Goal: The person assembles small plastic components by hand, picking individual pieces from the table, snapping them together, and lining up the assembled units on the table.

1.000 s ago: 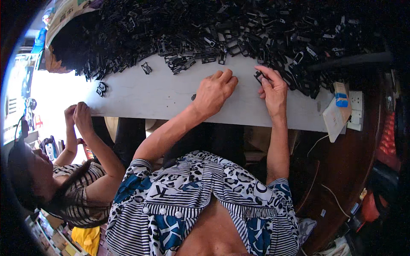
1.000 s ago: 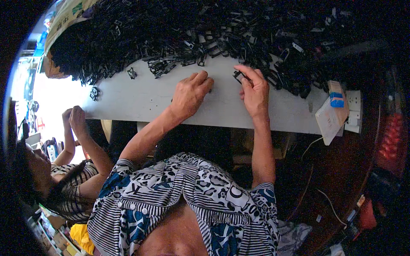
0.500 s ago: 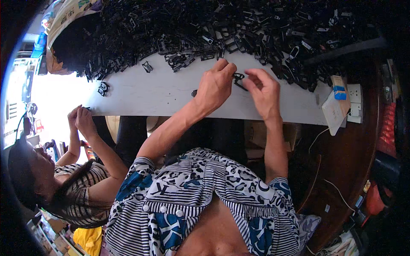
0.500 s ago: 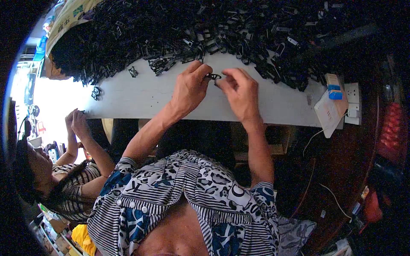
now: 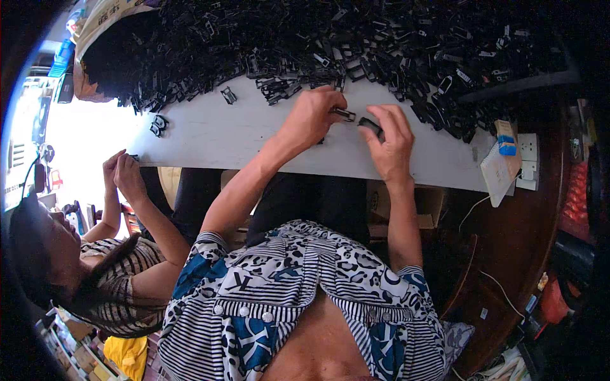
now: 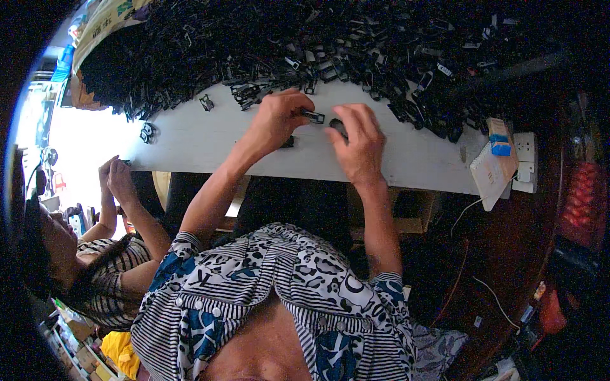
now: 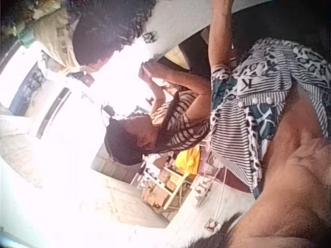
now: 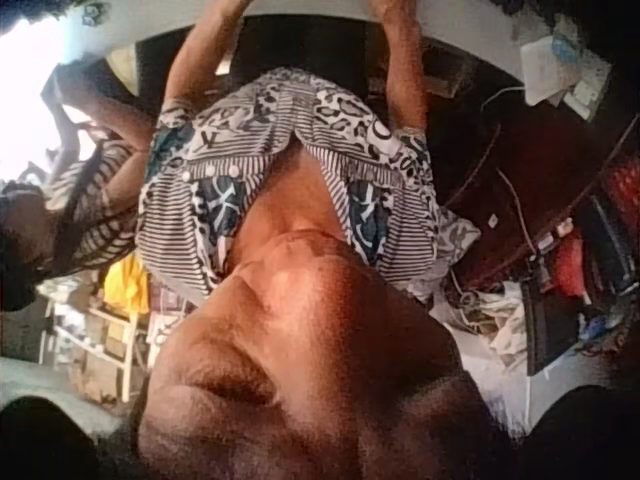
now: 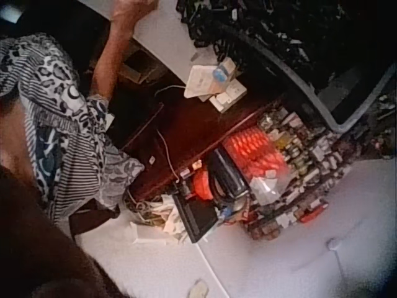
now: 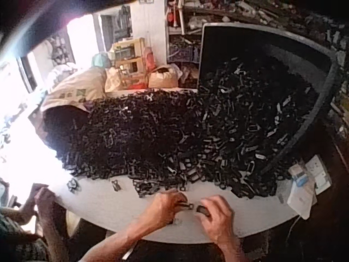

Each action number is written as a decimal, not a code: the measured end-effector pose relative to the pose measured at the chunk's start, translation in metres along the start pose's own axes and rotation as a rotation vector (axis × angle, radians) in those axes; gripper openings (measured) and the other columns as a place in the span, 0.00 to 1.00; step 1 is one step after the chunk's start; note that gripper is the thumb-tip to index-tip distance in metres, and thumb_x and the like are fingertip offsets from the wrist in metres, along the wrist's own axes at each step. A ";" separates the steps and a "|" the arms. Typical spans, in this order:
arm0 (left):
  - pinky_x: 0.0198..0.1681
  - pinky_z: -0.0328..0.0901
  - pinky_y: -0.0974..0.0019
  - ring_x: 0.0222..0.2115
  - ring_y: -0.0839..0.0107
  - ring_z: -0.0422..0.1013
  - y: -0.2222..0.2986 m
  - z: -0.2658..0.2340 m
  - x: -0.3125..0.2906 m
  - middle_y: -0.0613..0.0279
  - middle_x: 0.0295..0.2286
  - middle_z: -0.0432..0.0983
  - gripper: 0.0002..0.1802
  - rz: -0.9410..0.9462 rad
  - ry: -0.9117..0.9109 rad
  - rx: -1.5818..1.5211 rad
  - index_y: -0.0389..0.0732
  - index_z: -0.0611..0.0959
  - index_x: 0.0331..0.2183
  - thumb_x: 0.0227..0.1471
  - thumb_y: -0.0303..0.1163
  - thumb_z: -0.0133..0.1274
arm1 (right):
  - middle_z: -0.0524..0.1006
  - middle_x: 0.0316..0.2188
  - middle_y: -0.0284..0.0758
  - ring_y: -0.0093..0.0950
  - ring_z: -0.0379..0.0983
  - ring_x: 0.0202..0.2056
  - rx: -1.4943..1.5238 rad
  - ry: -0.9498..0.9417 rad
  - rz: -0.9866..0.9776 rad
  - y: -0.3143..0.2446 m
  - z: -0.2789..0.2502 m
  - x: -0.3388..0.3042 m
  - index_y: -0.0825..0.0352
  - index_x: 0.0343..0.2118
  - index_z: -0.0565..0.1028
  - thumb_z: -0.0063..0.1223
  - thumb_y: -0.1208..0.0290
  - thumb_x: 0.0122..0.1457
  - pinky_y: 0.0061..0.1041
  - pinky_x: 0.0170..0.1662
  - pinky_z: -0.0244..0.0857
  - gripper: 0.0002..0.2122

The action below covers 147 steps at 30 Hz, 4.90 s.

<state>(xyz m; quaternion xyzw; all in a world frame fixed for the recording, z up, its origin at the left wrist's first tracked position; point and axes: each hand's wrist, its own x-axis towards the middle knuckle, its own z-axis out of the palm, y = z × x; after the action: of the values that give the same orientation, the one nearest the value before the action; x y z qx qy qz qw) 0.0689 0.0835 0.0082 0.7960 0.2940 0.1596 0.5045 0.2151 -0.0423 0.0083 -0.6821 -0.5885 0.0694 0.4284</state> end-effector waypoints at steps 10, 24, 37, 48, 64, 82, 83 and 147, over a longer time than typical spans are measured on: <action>0.37 0.69 0.56 0.35 0.56 0.73 -0.013 -0.006 -0.005 0.56 0.34 0.72 0.17 0.200 0.116 0.366 0.39 0.83 0.36 0.38 0.22 0.65 | 0.74 0.29 0.36 0.38 0.74 0.34 -0.499 -0.158 -0.024 0.011 -0.016 -0.001 0.64 0.33 0.78 0.57 0.74 0.53 0.35 0.32 0.69 0.05; 0.37 0.69 0.57 0.35 0.56 0.73 -0.015 -0.002 -0.008 0.56 0.34 0.72 0.19 0.241 0.121 0.371 0.39 0.83 0.36 0.36 0.20 0.65 | 0.69 0.35 0.40 0.44 0.72 0.37 -0.579 -0.143 0.246 0.008 -0.007 -0.019 0.61 0.40 0.73 0.59 0.68 0.55 0.42 0.33 0.68 0.11; 0.37 0.70 0.60 0.34 0.58 0.74 -0.022 -0.023 -0.061 0.55 0.34 0.73 0.15 -0.050 0.320 0.151 0.38 0.83 0.36 0.41 0.18 0.61 | 0.72 0.36 0.39 0.40 0.71 0.41 -0.093 -0.143 -0.075 -0.010 0.013 0.007 0.69 0.39 0.74 0.61 0.84 0.43 0.36 0.42 0.67 0.17; 0.37 0.68 0.59 0.34 0.54 0.72 -0.028 -0.022 -0.063 0.54 0.33 0.72 0.15 -0.033 0.341 0.138 0.38 0.83 0.36 0.42 0.20 0.61 | 0.70 0.33 0.38 0.39 0.71 0.38 -0.156 -0.201 -0.113 -0.003 0.029 0.005 0.69 0.37 0.74 0.61 0.85 0.42 0.36 0.39 0.68 0.16; 0.36 0.67 0.55 0.35 0.55 0.70 -0.014 -0.007 -0.007 0.56 0.30 0.70 0.15 0.227 0.403 0.475 0.41 0.82 0.38 0.43 0.21 0.60 | 0.70 0.30 0.37 0.40 0.72 0.33 -0.277 -0.168 -0.179 0.015 0.036 0.047 0.69 0.30 0.72 0.62 0.78 0.47 0.35 0.36 0.67 0.09; 0.32 0.68 0.52 0.31 0.50 0.74 -0.003 0.021 -0.001 0.53 0.30 0.74 0.14 0.311 0.129 0.205 0.38 0.78 0.35 0.42 0.23 0.61 | 0.76 0.25 0.32 0.19 0.73 0.22 1.038 -0.319 0.624 0.041 0.005 0.022 0.71 0.35 0.74 0.53 0.78 0.59 0.19 0.22 0.69 0.04; 0.32 0.68 0.52 0.31 0.50 0.74 -0.003 0.020 -0.001 0.53 0.30 0.74 0.14 0.310 0.129 0.207 0.38 0.78 0.35 0.42 0.23 0.61 | 0.76 0.25 0.33 0.22 0.74 0.22 0.896 -0.383 0.663 0.042 0.001 0.025 0.71 0.35 0.74 0.54 0.78 0.58 0.22 0.23 0.70 0.04; 0.27 0.65 0.68 0.23 0.68 0.71 -0.006 -0.004 -0.085 0.58 0.29 0.74 0.09 -0.021 0.458 0.118 0.36 0.81 0.33 0.46 0.17 0.57 | 0.70 0.34 0.39 0.41 0.73 0.36 -0.173 -0.131 0.039 0.001 0.018 -0.004 0.70 0.38 0.74 0.63 0.77 0.48 0.37 0.37 0.68 0.14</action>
<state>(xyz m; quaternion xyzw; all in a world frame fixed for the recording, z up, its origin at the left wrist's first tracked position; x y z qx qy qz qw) -0.0013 0.0347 0.0086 0.7639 0.4179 0.3135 0.3789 0.2043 -0.0365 -0.0049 -0.7221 -0.6056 0.0713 0.3268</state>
